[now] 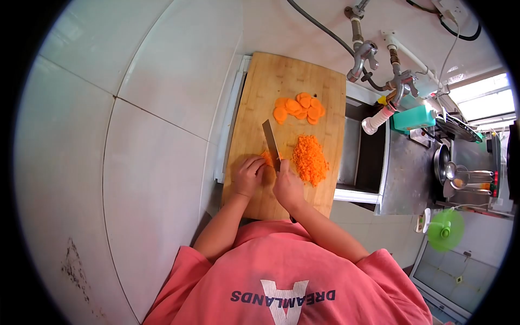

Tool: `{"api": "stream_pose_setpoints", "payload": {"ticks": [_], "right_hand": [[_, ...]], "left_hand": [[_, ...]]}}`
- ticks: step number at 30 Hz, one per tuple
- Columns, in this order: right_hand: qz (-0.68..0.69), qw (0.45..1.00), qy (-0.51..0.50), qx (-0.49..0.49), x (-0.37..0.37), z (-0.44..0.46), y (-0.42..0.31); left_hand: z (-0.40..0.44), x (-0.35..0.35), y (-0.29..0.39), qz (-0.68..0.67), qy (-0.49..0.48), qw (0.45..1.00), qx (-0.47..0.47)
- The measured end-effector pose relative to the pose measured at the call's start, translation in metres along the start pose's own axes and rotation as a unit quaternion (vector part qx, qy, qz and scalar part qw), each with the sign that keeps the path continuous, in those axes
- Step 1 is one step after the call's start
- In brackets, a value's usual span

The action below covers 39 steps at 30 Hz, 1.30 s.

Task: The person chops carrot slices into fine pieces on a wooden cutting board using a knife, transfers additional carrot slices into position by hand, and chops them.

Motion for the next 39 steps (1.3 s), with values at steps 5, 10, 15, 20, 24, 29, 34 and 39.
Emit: {"api": "stream_pose_setpoints", "payload": {"ticks": [5, 10, 15, 20, 24, 29, 34, 39], "right_hand": [[-0.006, 0.999, -0.031, -0.012, 0.000, 0.001, -0.005], [-0.023, 0.999, -0.024, -0.004, -0.011, 0.006, 0.000], [-0.027, 0.999, -0.030, -0.005, -0.008, 0.006, -0.004], [-0.020, 0.999, -0.022, 0.015, -0.015, 0.012, 0.002], [-0.034, 0.999, -0.034, 0.022, -0.014, 0.012, -0.002], [-0.028, 0.999, -0.034, 0.019, -0.012, 0.010, -0.003], [-0.011, 0.999, -0.021, -0.027, -0.008, 0.008, 0.000], [0.033, 0.999, 0.000, -0.020, -0.004, 0.007, 0.008]], "left_hand": [[0.000, 0.000, -0.001, 0.014, -0.010, 1.000, -0.009], [0.000, 0.000, -0.001, 0.013, -0.009, 1.000, -0.011], [0.000, 0.000, -0.003, 0.014, -0.008, 1.000, -0.015], [-0.001, -0.002, -0.006, 0.000, -0.013, 1.000, 0.004], [-0.004, -0.002, -0.008, -0.008, -0.024, 0.999, 0.029], [-0.003, -0.002, -0.007, -0.009, -0.021, 0.999, 0.023], [-0.001, 0.000, -0.005, -0.003, -0.023, 1.000, 0.021], [-0.003, -0.003, -0.007, -0.010, -0.011, 1.000, 0.019]]}}
Point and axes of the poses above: each hand's wrist, its own z-axis towards the middle knuckle, its own x-axis out of the back of the hand, y = z × x, the point moved 6 cm from there along z, towards the middle knuckle, and after that the axes turned 14 degrees about -x, right-handed, at the moved point
